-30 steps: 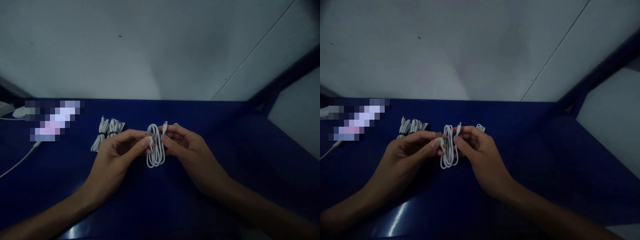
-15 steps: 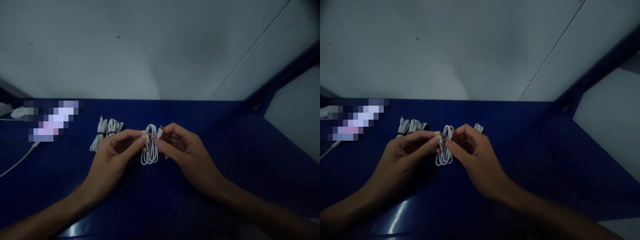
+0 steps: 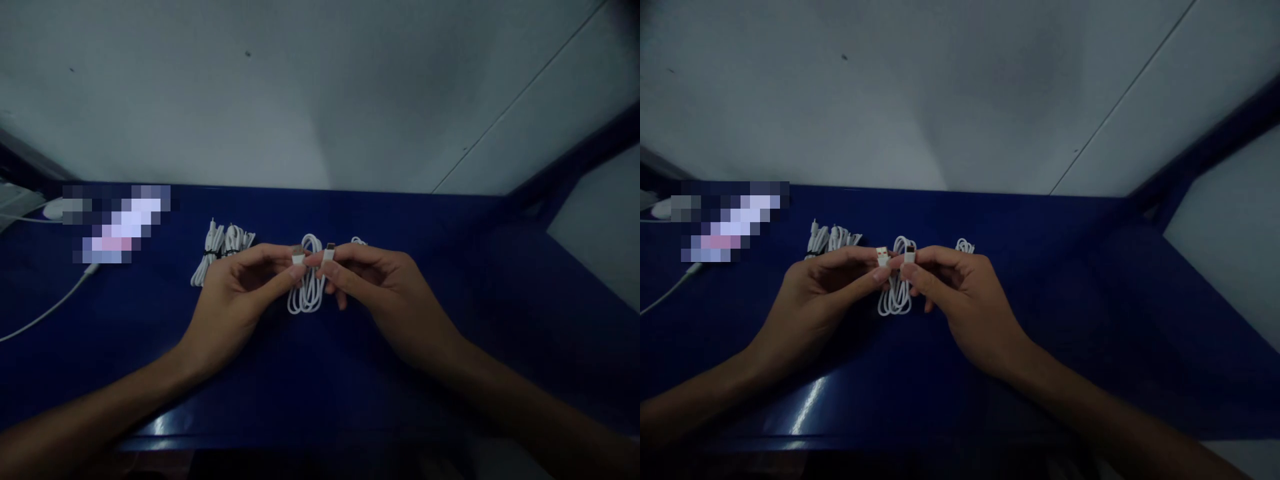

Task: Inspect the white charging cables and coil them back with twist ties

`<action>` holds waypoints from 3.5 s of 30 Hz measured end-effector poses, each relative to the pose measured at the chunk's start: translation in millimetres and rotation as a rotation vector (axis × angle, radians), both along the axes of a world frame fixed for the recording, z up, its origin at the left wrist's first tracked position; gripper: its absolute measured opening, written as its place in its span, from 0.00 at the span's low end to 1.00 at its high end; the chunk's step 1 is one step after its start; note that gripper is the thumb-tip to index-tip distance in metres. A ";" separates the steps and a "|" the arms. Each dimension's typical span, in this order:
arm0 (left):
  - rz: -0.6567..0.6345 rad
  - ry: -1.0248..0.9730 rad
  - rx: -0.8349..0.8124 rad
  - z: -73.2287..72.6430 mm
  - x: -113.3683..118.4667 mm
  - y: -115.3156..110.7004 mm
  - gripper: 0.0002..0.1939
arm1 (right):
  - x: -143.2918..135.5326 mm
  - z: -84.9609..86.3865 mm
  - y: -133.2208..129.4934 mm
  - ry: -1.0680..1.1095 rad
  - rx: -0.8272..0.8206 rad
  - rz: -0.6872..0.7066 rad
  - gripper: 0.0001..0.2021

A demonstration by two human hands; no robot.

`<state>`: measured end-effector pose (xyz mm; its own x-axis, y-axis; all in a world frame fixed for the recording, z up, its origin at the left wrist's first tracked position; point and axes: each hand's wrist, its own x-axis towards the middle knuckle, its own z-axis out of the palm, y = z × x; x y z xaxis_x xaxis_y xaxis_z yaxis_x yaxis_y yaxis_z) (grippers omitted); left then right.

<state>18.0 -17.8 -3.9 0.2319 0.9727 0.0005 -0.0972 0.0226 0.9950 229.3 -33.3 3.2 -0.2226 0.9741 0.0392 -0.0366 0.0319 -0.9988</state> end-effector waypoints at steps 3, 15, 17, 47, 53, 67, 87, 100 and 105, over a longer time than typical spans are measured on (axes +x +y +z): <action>-0.022 -0.021 0.007 -1.7 -0.1 1.0 0.07 | 0.4 -3.0 1.9 0.062 -0.045 -0.010 0.06; -0.006 -0.027 0.053 2.0 -2.3 -2.9 0.07 | 1.8 -4.7 1.0 0.051 -0.099 0.007 0.05; -0.006 -0.016 0.056 1.4 -1.4 -2.5 0.07 | 2.3 -4.6 1.7 0.084 -0.139 0.034 0.05; -0.103 0.024 -0.098 -3.7 1.1 3.4 0.10 | 1.8 -12.9 -1.8 0.095 -0.189 -0.042 0.05; -0.134 0.006 -0.132 -6.1 -3.8 6.4 0.10 | -1.3 -10.0 -0.9 0.102 -0.220 -0.051 0.06; -0.177 -0.036 -0.164 -6.4 -4.0 8.5 0.10 | -1.9 -6.2 -1.2 0.095 -0.196 -0.046 0.08; -0.201 -0.042 -0.202 -9.8 -5.1 9.4 0.10 | -1.4 -7.5 0.5 0.050 -0.156 -0.050 0.04; -0.210 -0.059 -0.214 -8.6 -4.7 10.1 0.08 | -3.4 -5.6 -1.0 0.043 -0.179 -0.077 0.08; -0.217 -0.043 -0.230 -7.1 -4.2 9.6 0.09 | -2.9 -6.0 -1.4 0.057 -0.170 -0.062 0.08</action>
